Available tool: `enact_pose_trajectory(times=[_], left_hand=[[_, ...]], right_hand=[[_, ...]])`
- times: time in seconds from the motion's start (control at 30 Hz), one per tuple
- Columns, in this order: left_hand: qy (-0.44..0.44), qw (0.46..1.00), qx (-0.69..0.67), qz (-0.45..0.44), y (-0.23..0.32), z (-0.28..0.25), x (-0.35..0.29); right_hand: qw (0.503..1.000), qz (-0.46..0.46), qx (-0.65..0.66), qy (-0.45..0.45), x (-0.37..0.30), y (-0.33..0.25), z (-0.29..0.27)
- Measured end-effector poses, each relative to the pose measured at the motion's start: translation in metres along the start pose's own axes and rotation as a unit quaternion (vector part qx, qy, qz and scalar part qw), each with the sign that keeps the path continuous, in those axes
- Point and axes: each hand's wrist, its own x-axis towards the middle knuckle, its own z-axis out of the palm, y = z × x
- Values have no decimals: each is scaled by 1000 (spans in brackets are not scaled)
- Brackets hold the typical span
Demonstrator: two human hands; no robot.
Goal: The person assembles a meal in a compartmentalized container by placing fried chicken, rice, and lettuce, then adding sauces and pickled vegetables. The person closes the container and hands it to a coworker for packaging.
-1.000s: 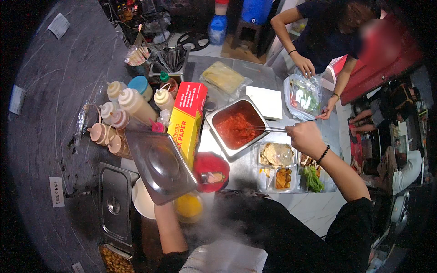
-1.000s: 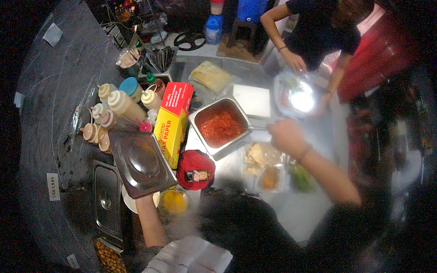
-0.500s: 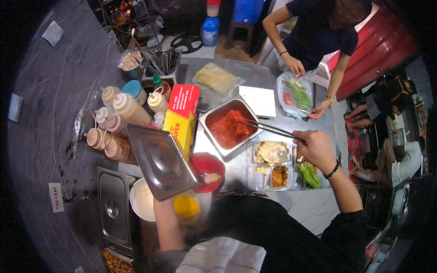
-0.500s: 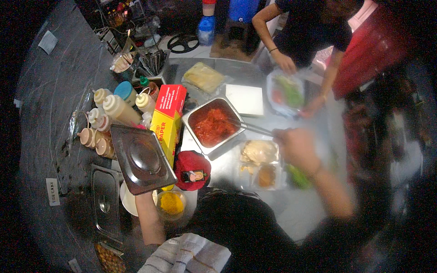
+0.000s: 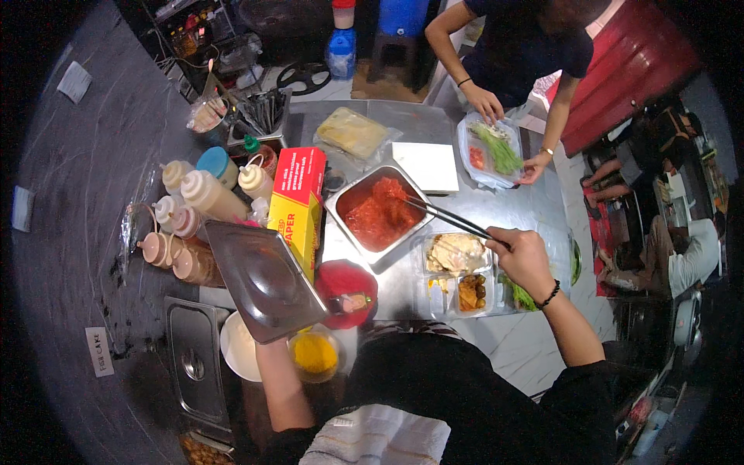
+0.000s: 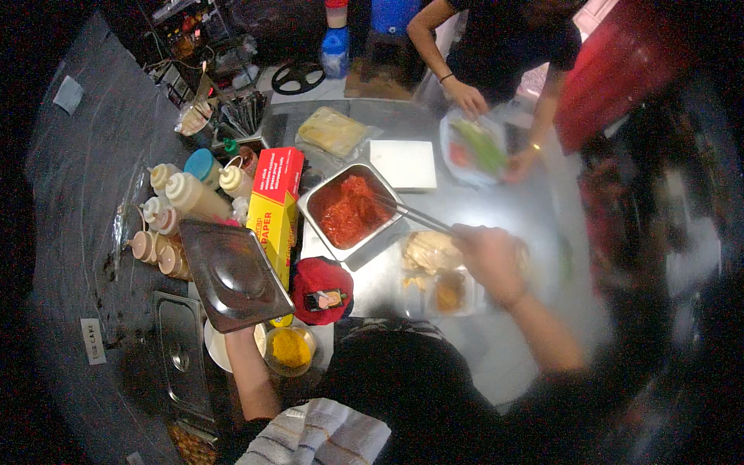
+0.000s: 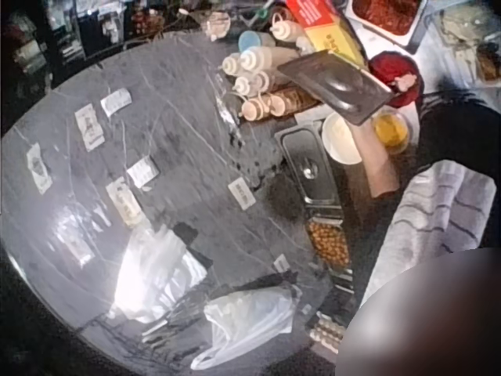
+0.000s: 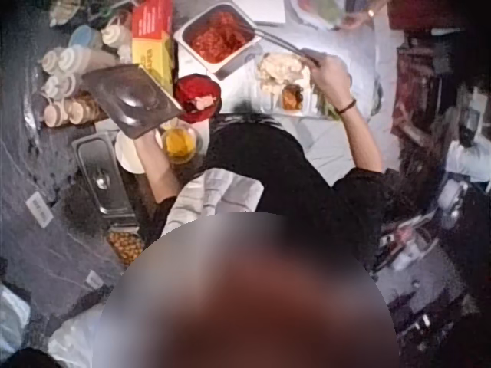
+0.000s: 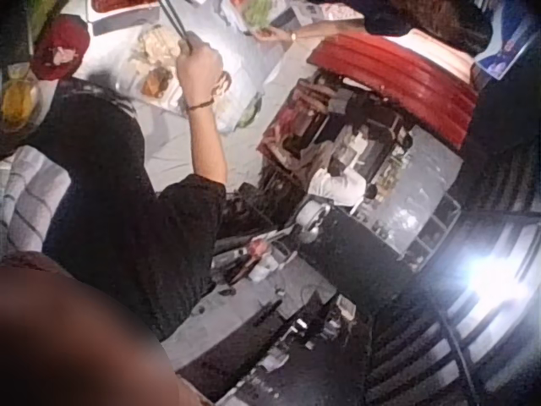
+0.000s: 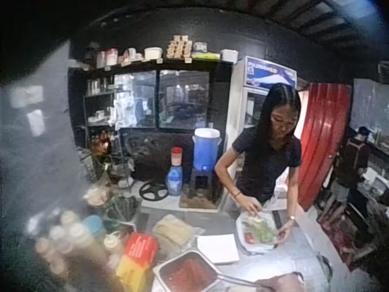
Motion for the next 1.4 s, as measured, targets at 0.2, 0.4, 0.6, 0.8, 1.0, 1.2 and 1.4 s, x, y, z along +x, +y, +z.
enact_pose_trajectory(times=[0.2, 0.4, 0.6, 0.8, 1.0, 1.2, 1.4], left_hand=[[-4, 1000, 4, 4, -3, 5, 4], [-11, 1000, 11, 0, -8, 11, 8], [-24, 1000, 15, -13, -20, 22, 14], [-37, 999, 21, -29, -30, 30, 14], [-47, 998, 25, -34, -34, 33, 14], [-43, 998, 26, -33, -31, 31, 6], [-48, 998, 28, -37, -28, 28, 3]], right_hand=[[996, 17, 72, 48, -35, -7, -52], [983, 141, 107, 53, -98, 7, -77], [980, 195, 26, -35, -150, 27, -52], [973, 192, -18, -127, -165, 43, 31], [974, 157, -65, -151, -168, 32, 49], [978, 118, -130, -110, -158, 21, 5], [979, 86, -129, -131, -146, 45, 49]])
